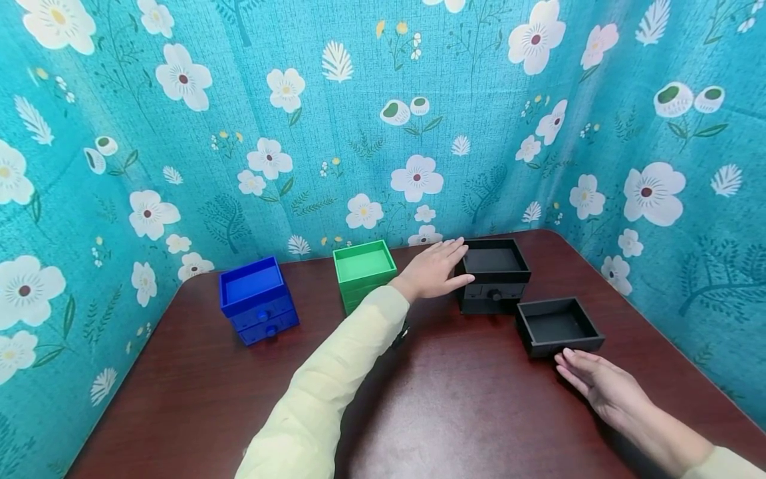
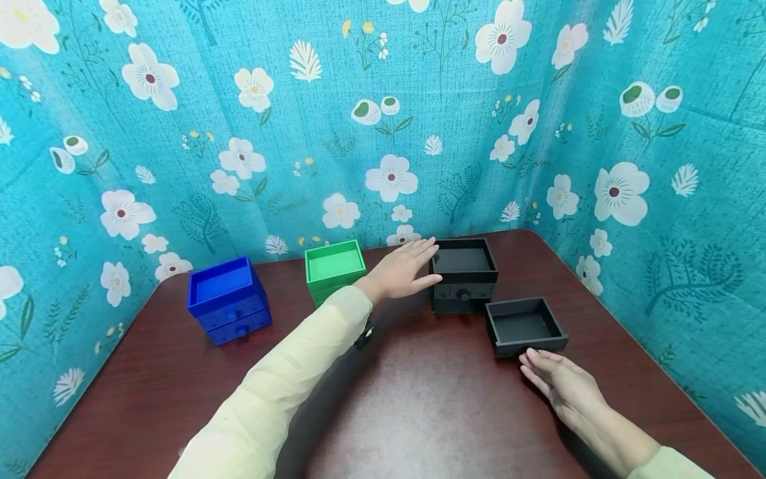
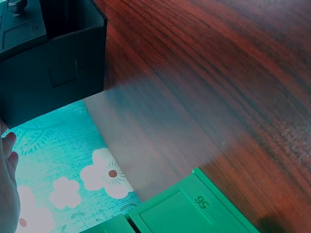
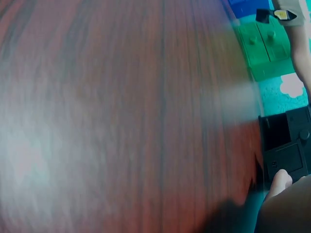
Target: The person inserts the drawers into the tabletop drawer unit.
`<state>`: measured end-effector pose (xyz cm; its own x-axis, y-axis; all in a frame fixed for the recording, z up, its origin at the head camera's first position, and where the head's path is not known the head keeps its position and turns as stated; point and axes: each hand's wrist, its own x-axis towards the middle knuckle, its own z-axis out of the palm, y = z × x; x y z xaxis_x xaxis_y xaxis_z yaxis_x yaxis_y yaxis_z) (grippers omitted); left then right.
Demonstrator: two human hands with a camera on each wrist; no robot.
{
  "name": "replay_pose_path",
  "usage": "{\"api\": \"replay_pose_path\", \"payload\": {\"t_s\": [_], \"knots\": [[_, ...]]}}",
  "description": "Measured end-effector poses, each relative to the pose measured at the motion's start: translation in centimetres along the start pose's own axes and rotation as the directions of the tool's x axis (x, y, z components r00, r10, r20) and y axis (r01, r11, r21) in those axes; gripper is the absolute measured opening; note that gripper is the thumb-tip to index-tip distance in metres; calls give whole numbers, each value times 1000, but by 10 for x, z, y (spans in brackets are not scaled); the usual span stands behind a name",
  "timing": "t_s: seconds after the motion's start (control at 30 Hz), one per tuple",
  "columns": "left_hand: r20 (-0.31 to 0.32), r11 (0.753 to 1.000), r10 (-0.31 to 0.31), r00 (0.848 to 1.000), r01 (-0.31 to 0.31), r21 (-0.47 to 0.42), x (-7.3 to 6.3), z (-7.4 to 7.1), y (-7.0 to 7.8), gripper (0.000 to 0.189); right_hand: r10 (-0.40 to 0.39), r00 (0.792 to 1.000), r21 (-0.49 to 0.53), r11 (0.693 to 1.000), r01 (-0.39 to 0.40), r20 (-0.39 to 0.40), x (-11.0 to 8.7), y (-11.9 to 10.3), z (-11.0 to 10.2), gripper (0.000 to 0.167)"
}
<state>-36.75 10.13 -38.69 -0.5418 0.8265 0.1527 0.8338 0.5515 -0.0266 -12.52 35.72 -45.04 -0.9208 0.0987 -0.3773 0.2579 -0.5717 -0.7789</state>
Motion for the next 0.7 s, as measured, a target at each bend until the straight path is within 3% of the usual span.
{"api": "replay_pose_path", "payload": {"t_s": [0.7], "knots": [[-25,1000,13,1000,-13,-1,0,3,-1,74,17,999,-79,997,-20,-33,5,26,42,13]]}}
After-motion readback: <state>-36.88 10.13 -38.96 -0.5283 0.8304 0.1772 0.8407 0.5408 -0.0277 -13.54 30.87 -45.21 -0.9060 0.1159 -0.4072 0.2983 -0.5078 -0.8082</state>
